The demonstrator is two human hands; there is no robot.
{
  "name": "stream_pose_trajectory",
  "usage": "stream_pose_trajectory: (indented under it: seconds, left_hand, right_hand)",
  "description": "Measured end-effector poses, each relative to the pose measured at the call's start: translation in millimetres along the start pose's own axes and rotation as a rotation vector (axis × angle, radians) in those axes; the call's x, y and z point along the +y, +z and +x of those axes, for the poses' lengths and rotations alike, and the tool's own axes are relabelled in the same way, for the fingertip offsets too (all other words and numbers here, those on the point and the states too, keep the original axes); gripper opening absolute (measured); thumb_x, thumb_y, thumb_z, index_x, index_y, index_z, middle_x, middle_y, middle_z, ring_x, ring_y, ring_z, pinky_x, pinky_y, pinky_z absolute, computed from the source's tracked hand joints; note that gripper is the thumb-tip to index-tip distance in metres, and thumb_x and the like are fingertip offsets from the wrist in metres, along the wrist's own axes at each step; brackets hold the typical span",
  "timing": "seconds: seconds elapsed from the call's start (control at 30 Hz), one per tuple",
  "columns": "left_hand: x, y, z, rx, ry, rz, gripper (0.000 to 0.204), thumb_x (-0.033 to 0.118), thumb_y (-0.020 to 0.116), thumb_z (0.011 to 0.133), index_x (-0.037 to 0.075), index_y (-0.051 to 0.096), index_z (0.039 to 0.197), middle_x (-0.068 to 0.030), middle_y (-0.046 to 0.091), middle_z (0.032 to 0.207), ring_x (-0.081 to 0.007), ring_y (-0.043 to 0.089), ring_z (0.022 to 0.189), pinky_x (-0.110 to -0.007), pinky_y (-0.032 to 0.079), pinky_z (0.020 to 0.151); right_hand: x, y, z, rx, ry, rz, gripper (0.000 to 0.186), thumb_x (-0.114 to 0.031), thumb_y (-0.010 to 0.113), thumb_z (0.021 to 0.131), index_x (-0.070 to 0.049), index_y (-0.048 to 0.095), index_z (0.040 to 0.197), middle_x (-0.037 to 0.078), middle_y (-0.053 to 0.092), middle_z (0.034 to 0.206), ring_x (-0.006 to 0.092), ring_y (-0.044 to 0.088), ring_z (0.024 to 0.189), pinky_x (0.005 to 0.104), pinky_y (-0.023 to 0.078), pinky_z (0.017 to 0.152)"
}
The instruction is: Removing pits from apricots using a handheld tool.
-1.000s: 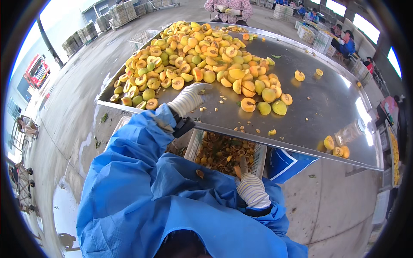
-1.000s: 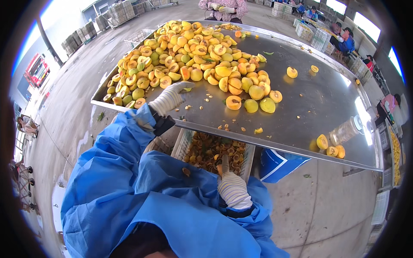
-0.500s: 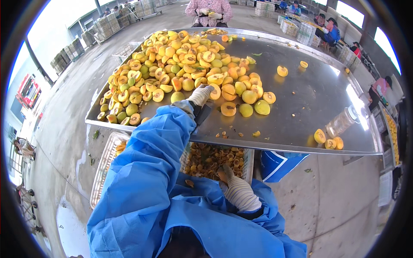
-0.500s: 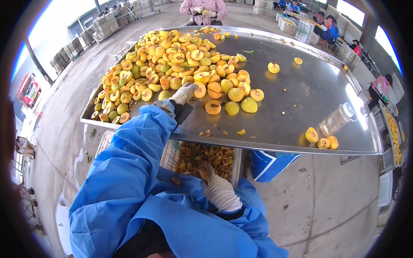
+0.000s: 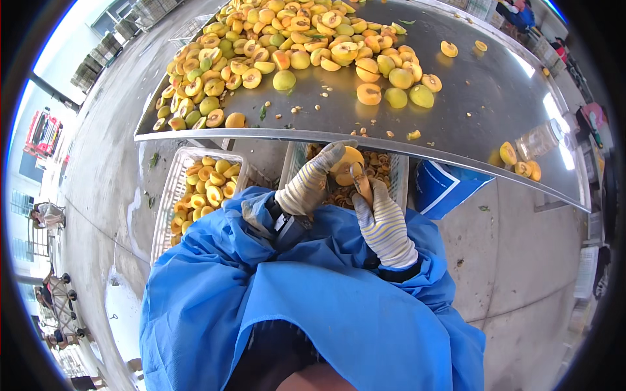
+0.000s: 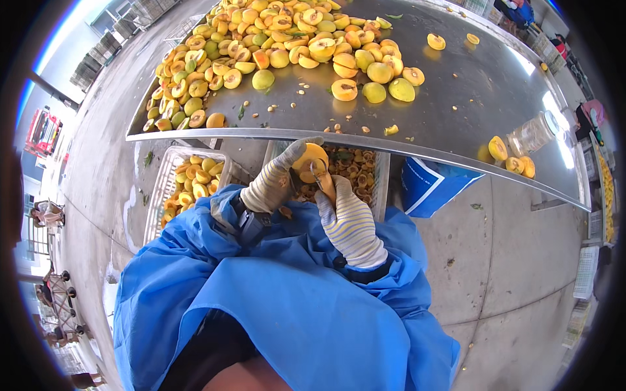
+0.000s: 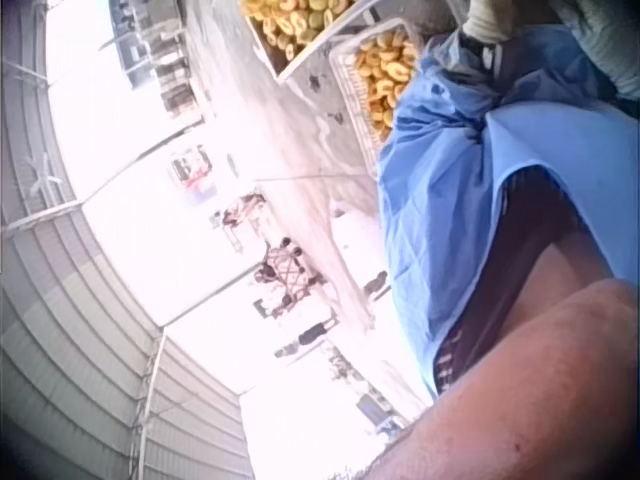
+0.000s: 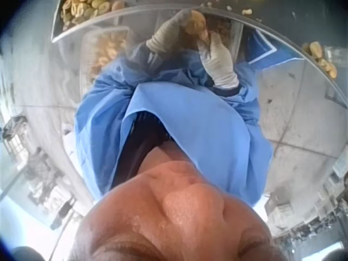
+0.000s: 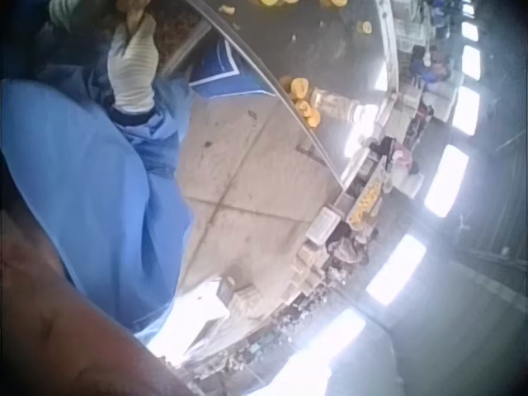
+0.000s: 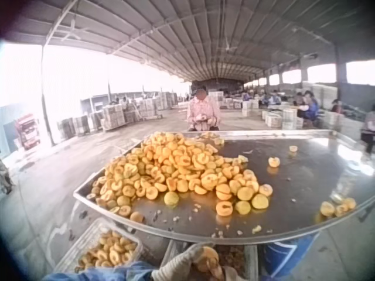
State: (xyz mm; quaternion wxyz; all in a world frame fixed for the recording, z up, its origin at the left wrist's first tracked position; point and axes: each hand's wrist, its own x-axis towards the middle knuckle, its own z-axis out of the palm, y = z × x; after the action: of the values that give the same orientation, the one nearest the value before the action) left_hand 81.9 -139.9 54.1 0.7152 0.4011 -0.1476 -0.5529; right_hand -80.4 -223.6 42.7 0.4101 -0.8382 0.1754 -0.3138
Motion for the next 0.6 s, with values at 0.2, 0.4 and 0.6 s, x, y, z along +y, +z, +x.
stream_pose_trajectory:
  seconds: [0.2,0.4,0.6]
  left_hand:
    - [2.4,7.7,-11.3,-0.076,-0.031,-0.064,0.07,0.045,0.065,0.085,0.01,0.043,0.141,-0.0152,0.053,0.13,-0.0266,0.052,0.12,-0.042,0.04,0.104]
    - [12.8,0.2,-21.3,-0.134,-0.082,0.099,0.074,0.044,0.065,0.083,0.011,0.039,0.144,-0.0137,0.051,0.131,-0.0273,0.051,0.12,-0.041,0.038,0.106]
    - [20.1,7.6,-28.0,-0.112,-0.105,0.278,0.07,0.052,0.06,0.088,0.013,0.042,0.142,-0.0093,0.053,0.126,-0.02,0.053,0.115,-0.034,0.045,0.097]
  right_hand:
    - [1.3,-0.8,-8.9,0.007,-0.032,-0.119,0.028,-0.018,0.064,0.09,-0.005,0.051,0.111,0.021,0.063,0.078,0.0421,0.064,0.071,0.0468,0.05,0.058]
    - [-3.0,-3.8,-13.6,-0.085,-0.037,-0.15,0.027,-0.017,0.066,0.088,-0.005,0.054,0.109,0.02,0.064,0.08,0.0415,0.064,0.073,0.0457,0.051,0.06]
    - [-6.6,-3.9,-9.9,-0.072,-0.083,-0.159,0.025,-0.018,0.067,0.086,-0.006,0.056,0.105,0.019,0.066,0.084,0.0405,0.065,0.073,0.0449,0.052,0.061]
